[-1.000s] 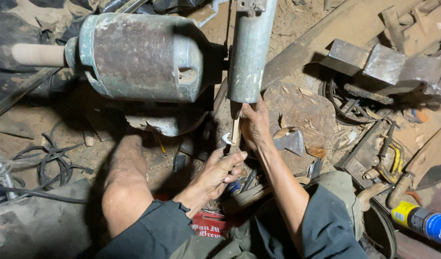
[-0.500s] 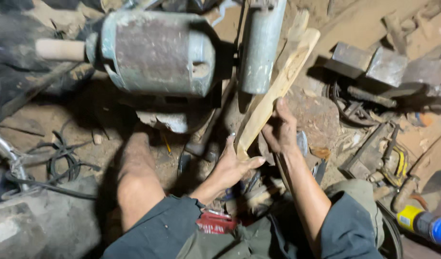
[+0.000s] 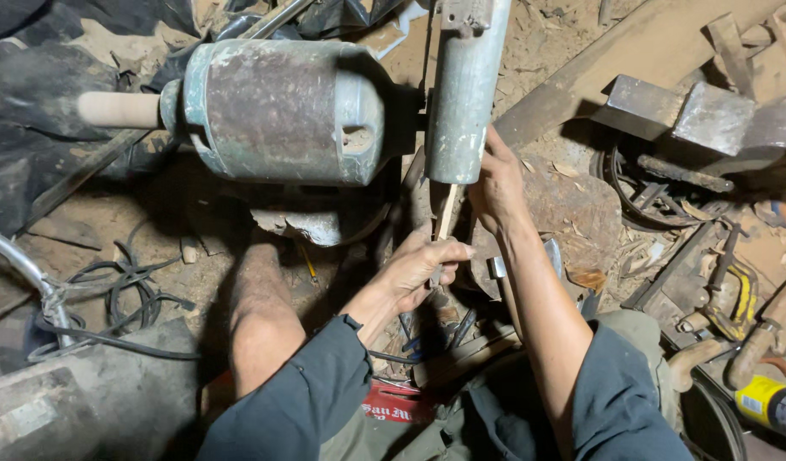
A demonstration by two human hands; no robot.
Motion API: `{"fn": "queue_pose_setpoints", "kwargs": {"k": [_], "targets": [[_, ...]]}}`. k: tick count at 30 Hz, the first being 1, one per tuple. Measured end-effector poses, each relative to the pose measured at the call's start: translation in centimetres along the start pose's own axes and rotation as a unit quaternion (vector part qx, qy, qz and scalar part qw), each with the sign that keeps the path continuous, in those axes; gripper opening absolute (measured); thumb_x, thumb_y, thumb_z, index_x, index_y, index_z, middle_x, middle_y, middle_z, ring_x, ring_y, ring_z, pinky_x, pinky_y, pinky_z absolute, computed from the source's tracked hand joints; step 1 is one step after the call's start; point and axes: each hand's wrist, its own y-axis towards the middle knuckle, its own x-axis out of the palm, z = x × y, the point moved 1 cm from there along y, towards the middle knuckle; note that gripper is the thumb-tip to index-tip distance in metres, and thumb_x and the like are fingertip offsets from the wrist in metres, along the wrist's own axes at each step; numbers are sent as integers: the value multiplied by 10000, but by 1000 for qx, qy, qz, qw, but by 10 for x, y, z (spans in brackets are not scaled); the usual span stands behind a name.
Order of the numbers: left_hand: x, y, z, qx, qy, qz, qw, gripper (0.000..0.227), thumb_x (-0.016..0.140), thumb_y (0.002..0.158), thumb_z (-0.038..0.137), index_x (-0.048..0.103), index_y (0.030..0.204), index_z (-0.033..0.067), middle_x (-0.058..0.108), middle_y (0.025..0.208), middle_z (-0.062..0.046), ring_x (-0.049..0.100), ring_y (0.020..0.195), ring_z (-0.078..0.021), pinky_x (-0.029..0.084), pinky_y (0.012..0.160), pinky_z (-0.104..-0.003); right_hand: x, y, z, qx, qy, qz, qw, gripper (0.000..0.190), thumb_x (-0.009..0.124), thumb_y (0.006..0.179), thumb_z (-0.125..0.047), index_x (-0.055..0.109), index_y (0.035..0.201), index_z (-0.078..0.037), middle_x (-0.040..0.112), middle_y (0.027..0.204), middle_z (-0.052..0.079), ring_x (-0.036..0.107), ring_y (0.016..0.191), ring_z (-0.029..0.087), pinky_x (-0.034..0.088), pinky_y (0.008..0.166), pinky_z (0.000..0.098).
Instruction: The person holds a curved wooden piece against a rotating grinding wheel, repeatedly moving it back and forth to shape and smooth the surface. The person rotates the piece to work on different edges and sides.
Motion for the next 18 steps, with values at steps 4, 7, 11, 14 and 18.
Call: {"fn": "queue_pose_setpoints", "kwargs": {"k": [4, 7, 11, 14, 18], "targets": [[-1, 6, 3, 1, -35, -12, 999, 197, 731, 854, 47, 542, 854, 101, 498, 744, 33, 458, 604, -61, 380, 499, -209, -4, 17, 12, -5, -6, 14, 1000, 405, 608, 965, -3, 586, 1368, 37, 711, 1168, 105, 692, 1001, 161, 569, 918, 322], [-1, 6, 5, 6, -61, -17, 998, 177, 721, 863, 49, 554, 821, 87, 501, 739, 17, 464, 611, -63, 387, 502, -212, -5, 21, 17, -6, -14, 29, 999, 369, 615, 962, 32, 610, 1330, 37, 726, 1087, 106, 702, 893, 151, 592, 813, 306], [-1, 6, 7, -6, -84, -5, 996, 123, 702, 862, 40, 581, 845, 55, 536, 768, 0, 481, 633, -61, 394, 510, -208, -6, 22, 21, -4, -13, 53, 999, 353, 607, 973, 24, 618, 1325, 22, 726, 1045, 94, 695, 833, 131, 595, 745, 287], [-1, 6, 4, -8, -91, 11, 996, 90, 674, 858, 44, 586, 871, 37, 576, 793, -15, 495, 637, -64, 410, 512, -207, -7, 20, 25, 2, -6, 67, 998, 310, 597, 999, -5, 627, 1305, 31, 729, 1033, 92, 695, 831, 131, 593, 741, 285], [-3, 3, -5, -12, -102, 5, 995, 95, 664, 883, 41, 570, 886, 25, 549, 785, -17, 474, 623, -67, 409, 513, -206, -7, 14, 29, -12, 6, 43, 999, 322, 601, 1000, 8, 613, 1320, 44, 720, 1070, 97, 694, 883, 138, 585, 787, 295]]}}
